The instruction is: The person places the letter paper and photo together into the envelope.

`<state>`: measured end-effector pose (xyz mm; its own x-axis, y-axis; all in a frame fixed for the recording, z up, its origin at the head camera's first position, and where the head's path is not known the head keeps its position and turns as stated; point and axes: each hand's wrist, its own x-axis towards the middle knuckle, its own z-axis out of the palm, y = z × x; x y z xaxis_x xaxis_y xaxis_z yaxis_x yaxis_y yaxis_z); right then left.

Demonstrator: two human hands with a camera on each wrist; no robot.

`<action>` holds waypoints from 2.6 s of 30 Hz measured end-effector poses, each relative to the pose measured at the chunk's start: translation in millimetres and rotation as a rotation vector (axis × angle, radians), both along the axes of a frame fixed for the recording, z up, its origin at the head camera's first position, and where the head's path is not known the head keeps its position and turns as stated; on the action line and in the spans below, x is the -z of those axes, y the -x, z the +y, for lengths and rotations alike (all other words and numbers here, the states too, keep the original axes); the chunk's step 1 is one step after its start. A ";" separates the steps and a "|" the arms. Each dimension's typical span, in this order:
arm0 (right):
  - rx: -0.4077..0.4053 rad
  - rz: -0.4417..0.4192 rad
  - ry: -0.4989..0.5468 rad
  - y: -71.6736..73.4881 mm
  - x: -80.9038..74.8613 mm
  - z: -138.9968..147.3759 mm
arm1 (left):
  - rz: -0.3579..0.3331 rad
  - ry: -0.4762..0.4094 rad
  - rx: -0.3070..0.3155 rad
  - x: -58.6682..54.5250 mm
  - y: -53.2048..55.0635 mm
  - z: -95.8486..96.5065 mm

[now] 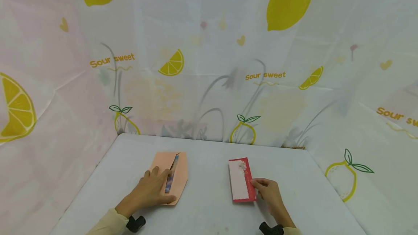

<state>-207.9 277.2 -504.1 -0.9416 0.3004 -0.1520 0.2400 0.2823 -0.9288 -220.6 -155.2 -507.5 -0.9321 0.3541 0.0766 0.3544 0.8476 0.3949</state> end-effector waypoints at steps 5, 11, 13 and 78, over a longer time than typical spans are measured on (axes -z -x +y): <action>-0.008 0.000 0.016 1.1 0.3 -8.9 | 0.013 0.005 0.001 -0.2 -0.2 0.3; -0.011 0.000 0.023 4.2 3.2 -16.1 | 0.011 0.007 -0.007 0.5 0.0 0.7; -0.014 0.010 0.028 5.4 4.3 -18.4 | 0.009 0.008 -0.009 1.1 0.2 0.9; -0.190 0.072 0.026 25.3 6.4 -135.9 | 0.018 0.048 -0.035 3.3 1.5 5.8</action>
